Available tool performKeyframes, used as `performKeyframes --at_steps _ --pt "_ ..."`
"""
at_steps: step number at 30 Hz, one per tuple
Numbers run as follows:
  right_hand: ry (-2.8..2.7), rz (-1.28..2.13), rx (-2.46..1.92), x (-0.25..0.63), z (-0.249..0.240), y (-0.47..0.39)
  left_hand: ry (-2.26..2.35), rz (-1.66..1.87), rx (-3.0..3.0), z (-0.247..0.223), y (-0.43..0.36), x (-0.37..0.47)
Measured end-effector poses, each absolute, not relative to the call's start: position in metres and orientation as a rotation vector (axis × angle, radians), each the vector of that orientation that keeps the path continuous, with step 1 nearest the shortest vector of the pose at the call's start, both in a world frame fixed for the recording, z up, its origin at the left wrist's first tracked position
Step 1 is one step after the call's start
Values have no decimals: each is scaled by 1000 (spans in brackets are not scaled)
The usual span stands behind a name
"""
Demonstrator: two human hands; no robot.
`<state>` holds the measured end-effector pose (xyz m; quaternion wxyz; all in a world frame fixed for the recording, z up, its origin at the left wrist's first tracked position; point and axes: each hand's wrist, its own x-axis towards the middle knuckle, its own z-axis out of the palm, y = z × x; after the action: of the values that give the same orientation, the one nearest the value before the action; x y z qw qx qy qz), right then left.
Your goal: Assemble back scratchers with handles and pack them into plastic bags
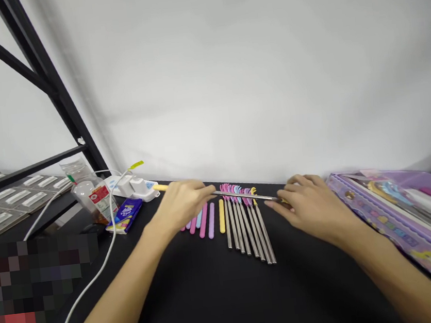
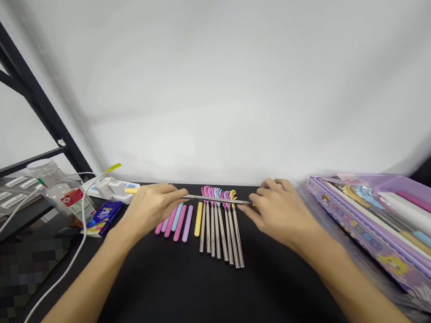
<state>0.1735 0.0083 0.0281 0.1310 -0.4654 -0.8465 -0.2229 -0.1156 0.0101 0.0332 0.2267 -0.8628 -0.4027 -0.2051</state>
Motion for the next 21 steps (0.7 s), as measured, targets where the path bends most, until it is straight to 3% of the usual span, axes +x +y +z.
performKeyframes --at_steps 5,14,21 --pt "-2347 -451 -1402 148 17 1 -1085 -518 -2465 30 0 -91" --pt "-2365 -562 -1380 159 20 15 -1092 -588 -2611 41 6 -111" --pt "-2187 -564 -1651 206 12 20 -1257 -729 -2526 38 13 -147"
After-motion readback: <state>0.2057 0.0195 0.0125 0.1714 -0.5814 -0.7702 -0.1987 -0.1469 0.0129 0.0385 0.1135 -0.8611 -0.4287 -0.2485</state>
